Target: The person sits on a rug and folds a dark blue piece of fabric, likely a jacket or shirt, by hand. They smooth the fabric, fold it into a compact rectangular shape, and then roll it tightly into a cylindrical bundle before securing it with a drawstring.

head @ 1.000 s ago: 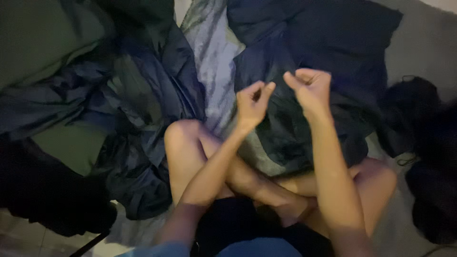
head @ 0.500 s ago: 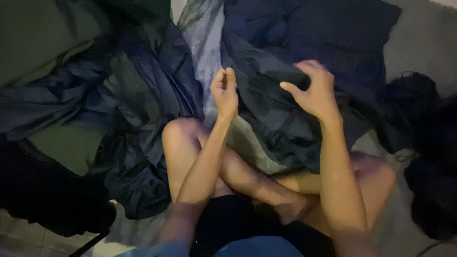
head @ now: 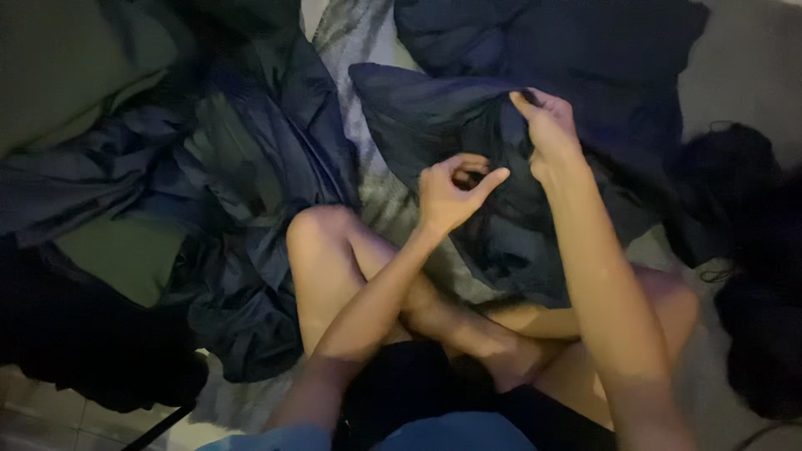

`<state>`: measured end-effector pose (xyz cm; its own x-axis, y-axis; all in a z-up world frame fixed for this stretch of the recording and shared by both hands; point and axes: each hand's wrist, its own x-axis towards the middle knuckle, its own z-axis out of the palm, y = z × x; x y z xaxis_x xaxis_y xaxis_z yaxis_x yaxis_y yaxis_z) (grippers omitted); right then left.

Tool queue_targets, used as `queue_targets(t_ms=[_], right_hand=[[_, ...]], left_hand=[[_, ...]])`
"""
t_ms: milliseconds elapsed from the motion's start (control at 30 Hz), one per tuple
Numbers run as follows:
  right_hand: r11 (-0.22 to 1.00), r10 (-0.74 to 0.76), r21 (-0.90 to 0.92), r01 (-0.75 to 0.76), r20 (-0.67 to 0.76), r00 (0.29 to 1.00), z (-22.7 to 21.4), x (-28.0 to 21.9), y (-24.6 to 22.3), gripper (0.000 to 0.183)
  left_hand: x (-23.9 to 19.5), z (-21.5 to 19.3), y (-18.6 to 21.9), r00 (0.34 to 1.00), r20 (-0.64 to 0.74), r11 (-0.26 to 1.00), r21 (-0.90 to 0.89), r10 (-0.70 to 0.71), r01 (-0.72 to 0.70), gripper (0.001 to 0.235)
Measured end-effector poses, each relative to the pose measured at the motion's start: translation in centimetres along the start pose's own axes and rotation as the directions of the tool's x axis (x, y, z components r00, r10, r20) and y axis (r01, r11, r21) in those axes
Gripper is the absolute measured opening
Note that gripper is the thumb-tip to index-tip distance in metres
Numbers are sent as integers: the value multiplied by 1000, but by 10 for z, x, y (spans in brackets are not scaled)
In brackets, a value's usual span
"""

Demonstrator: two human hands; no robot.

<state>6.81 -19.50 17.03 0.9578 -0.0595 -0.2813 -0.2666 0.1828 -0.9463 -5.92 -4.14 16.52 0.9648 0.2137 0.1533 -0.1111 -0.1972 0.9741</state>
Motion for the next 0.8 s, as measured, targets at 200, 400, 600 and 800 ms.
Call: queue_targets(t_ms=[200, 400, 600, 800], right_hand=[[984, -146, -79, 160, 164, 976, -13, 16, 9, 24], [749, -263, -462, 476, 452, 853, -44, -17, -17, 15], [430, -581, -521, 737, 466, 668, -49, -21, -24, 31], [615, -41, -629, 475, 575, 817, -100, -55, -29, 24]], left_hand=[[14, 21, -36, 994, 99, 868, -490, -39, 82, 46], [40, 9, -114, 977, -152, 935, -343, -150, 90, 11], [62, 9, -147, 920, -379, 970, -241, -100, 7, 15], [59, -39, -131, 829, -523, 962, -268, -196, 58, 25]])
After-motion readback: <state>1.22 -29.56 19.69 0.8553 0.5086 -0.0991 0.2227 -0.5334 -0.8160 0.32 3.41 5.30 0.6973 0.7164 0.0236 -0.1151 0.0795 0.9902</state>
